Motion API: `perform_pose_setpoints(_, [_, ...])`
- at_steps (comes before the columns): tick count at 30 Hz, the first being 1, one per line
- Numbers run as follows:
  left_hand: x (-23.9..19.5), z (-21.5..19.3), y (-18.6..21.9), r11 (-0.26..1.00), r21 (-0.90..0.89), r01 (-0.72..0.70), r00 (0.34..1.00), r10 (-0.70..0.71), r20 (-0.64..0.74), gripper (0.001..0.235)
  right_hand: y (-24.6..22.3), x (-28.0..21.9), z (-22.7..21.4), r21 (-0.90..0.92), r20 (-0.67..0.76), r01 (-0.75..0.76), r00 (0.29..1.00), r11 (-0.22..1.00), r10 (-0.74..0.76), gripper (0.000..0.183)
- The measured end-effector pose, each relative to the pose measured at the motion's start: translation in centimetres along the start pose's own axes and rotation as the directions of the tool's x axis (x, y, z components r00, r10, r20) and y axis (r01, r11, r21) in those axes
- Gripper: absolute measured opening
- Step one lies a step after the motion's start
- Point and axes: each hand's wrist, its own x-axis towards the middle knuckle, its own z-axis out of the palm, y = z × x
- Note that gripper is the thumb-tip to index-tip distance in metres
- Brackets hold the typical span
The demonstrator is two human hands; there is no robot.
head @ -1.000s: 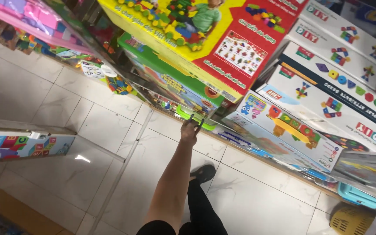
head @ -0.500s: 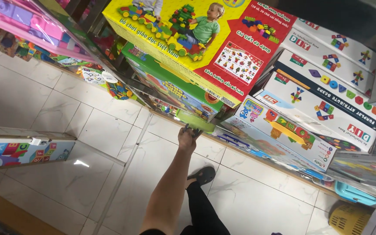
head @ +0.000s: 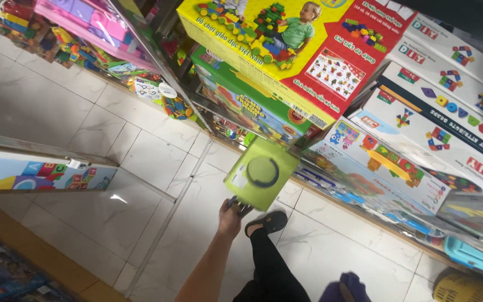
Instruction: Wiping dust off toy boxes on store shelves using a cloth.
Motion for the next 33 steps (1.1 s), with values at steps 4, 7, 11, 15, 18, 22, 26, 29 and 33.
perform_pose_setpoints(4, [-6.1,-7.0,2.9,0.991,0.129,0.032,0.998,-0.039,0.056,0.023,-24.3,1.0,2.2,0.133,0.298,-0.412,0.884,0.901,0.360,0.045])
perform_pose_setpoints(7, [-9.9,-10.6,6.3,0.965,0.258,0.051,0.992,-0.079,0.101,0.030,-36.2,-0.2,2.8,0.155,0.329,-0.463,0.857,0.873,0.396,0.047])
perform_pose_setpoints(11, [-12.2,-15.0,10.7,0.758,0.644,0.103,0.974,-0.209,0.090,0.024,-41.0,0.0,5.0,0.021,0.440,-0.193,0.883,0.981,0.165,0.047])
perform_pose_setpoints(15, [-18.7,-6.4,15.3,0.624,0.779,-0.053,0.949,-0.211,0.234,0.017,-41.0,-0.5,4.9,-0.215,0.569,-0.055,0.805,0.975,0.170,0.050])
perform_pose_setpoints(18, [-20.8,-3.5,16.4,0.701,0.713,0.018,0.929,-0.275,0.247,0.015,-42.6,-2.1,2.9,0.010,0.622,-0.502,0.681,0.865,0.387,0.054])
perform_pose_setpoints(22, [-21.0,-2.1,16.2,0.701,0.712,-0.053,0.898,-0.278,0.341,0.017,-41.9,-2.7,-0.4,0.251,0.777,-0.659,0.574,0.709,0.259,0.048])
perform_pose_setpoints(26, [-25.9,5.0,18.7,0.846,0.527,0.081,0.919,-0.268,0.289,0.023,-43.8,-2.5,-2.3,0.265,0.764,-0.693,0.575,0.671,0.293,0.049])
perform_pose_setpoints(29, [-26.6,5.8,17.4,0.838,0.545,-0.035,0.961,-0.121,0.248,0.028,-42.9,-2.4,-2.2,0.379,0.719,-0.660,0.651,0.649,0.243,0.050])
perform_pose_setpoints(33, [-24.6,5.2,12.3,0.824,0.519,-0.225,0.973,0.167,0.157,0.035,-44.9,-3.6,-2.5,0.425,0.638,-0.606,0.727,0.673,0.252,0.054])
